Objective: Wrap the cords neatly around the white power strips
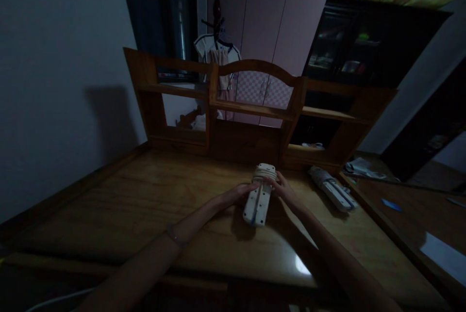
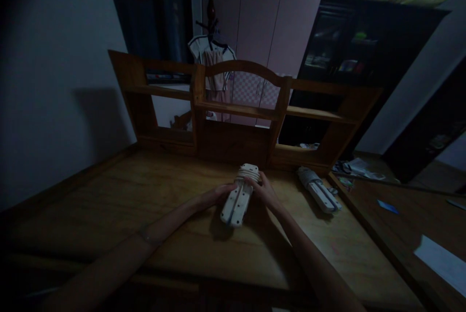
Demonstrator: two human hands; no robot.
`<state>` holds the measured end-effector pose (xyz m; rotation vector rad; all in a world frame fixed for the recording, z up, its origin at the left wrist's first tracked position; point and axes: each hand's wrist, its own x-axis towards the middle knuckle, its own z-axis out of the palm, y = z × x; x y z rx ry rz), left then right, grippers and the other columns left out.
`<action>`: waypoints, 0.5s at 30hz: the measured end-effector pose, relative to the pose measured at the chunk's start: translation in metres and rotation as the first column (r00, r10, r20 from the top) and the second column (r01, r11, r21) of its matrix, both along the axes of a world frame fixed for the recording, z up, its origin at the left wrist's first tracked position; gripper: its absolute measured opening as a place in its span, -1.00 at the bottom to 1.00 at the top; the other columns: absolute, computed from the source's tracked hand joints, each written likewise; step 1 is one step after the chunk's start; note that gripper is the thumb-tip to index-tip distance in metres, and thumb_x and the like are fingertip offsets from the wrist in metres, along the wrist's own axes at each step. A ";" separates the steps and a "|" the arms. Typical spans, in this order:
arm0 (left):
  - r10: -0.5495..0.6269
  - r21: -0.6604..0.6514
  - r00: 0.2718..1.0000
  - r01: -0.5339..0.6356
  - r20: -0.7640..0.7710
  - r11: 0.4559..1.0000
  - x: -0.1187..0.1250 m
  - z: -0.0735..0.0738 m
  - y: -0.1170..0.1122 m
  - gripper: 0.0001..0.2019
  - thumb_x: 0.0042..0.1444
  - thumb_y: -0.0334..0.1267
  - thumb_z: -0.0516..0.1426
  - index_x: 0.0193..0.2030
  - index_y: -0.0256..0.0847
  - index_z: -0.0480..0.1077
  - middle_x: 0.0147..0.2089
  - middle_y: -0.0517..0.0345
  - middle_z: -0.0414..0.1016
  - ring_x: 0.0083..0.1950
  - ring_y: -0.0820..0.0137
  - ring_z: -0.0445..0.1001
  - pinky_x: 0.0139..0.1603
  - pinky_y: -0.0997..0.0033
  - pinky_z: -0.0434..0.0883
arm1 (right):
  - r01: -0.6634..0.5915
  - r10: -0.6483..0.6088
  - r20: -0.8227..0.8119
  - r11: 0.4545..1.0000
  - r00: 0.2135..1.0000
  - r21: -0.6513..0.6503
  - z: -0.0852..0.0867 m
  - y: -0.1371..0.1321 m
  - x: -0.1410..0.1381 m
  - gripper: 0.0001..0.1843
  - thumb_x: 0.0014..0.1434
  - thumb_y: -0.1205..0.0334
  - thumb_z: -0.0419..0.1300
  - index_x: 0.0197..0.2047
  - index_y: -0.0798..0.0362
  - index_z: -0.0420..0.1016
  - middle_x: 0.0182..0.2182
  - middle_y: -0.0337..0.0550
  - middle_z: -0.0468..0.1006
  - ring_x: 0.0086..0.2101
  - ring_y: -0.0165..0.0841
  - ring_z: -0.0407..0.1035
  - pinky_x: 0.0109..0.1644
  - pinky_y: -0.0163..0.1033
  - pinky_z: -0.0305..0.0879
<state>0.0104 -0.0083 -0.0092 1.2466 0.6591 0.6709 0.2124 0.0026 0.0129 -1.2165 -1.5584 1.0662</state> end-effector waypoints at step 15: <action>-0.148 0.057 0.986 0.153 -0.077 0.987 -0.001 0.011 -0.008 -0.46 0.07 0.10 0.14 0.08 -0.21 0.31 -0.19 -0.13 0.54 -0.34 0.31 0.55 -0.23 0.25 0.43 | 0.071 -0.052 0.434 0.997 0.899 -0.028 0.042 0.046 0.131 -0.32 -0.02 -0.23 0.22 0.06 0.01 0.36 -0.42 -0.17 0.51 -0.56 -0.38 0.33 -0.54 -0.31 0.25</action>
